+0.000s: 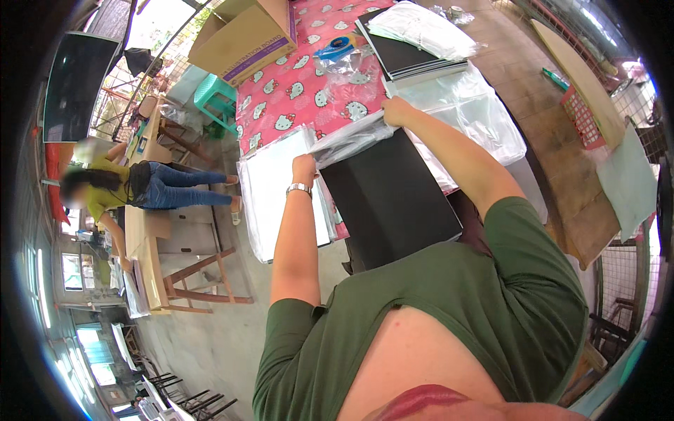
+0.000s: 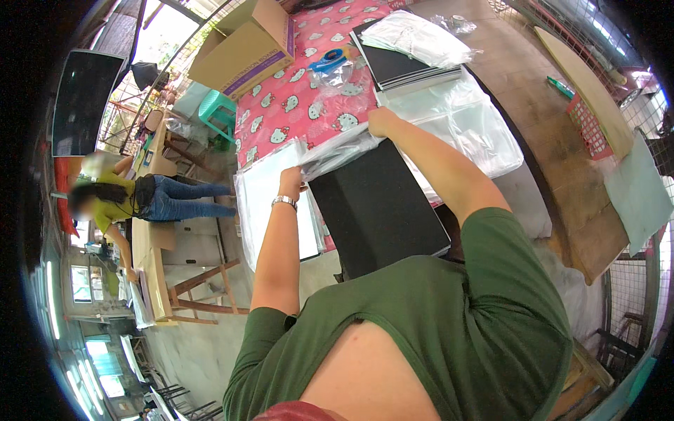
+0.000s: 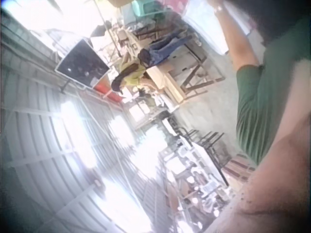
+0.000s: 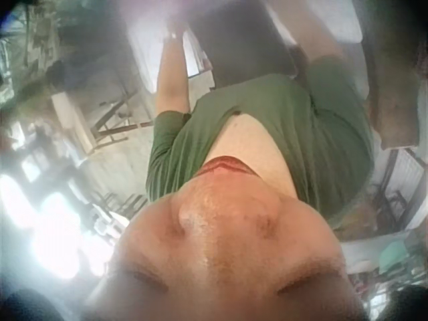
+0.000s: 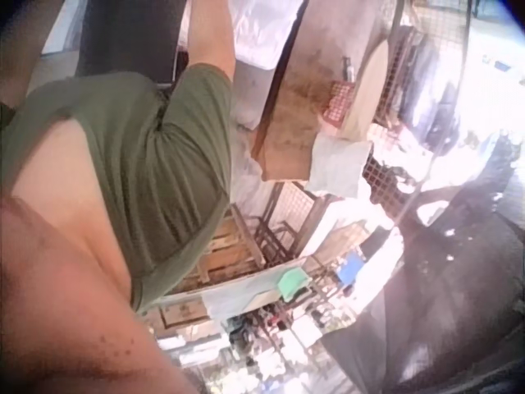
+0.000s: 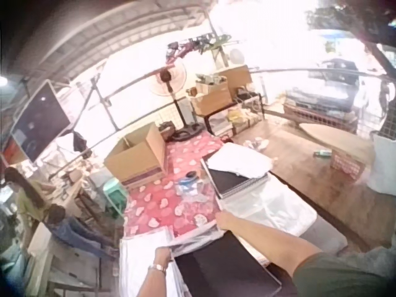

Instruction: The person places black rectangular boards into plastic bags and stacks the bagged items on a table.

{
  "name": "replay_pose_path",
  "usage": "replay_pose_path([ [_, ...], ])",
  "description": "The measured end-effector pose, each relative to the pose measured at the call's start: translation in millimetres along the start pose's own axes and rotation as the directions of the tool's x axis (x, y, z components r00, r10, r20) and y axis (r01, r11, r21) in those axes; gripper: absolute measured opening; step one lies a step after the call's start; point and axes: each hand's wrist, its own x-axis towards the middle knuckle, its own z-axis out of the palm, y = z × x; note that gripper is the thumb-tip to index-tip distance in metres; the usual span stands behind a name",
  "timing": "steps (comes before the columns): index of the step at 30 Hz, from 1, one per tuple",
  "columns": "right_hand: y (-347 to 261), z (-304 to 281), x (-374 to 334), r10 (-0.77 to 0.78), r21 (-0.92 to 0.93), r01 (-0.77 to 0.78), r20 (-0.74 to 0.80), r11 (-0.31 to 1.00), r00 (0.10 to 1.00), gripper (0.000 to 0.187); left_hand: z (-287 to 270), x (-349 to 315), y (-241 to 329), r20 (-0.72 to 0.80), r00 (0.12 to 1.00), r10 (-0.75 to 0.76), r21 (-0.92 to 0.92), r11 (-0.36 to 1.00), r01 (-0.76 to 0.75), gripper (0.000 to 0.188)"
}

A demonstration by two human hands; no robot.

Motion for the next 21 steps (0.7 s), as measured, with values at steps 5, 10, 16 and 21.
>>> replay_pose_path([
  [5, -3, -14, -19, 0.108, 0.259, -0.011, -0.363, 0.966, 0.926, 0.021, -5, -27, 32, -0.033, 0.994, -0.105, -0.235, 0.967, 0.094, 0.025],
  [10, -21, -85, -33, -0.082, 0.172, 0.154, -0.365, 0.973, 0.927, 0.023, -24, -43, 57, -0.071, 0.988, -0.134, -0.252, 0.961, 0.113, 0.030],
  [16, -44, -170, -67, 0.047, 0.652, 0.070, -0.159, 0.755, 0.986, 0.023, -75, -88, 90, -0.130, 0.982, 0.136, -0.358, 0.917, -0.174, 0.027],
  [21, -51, -251, -164, -0.007, 0.925, 0.197, -0.206, 0.326, 0.978, 0.032, -131, -235, 174, -0.163, 0.883, 0.440, -0.365, 0.805, -0.468, 0.019],
])
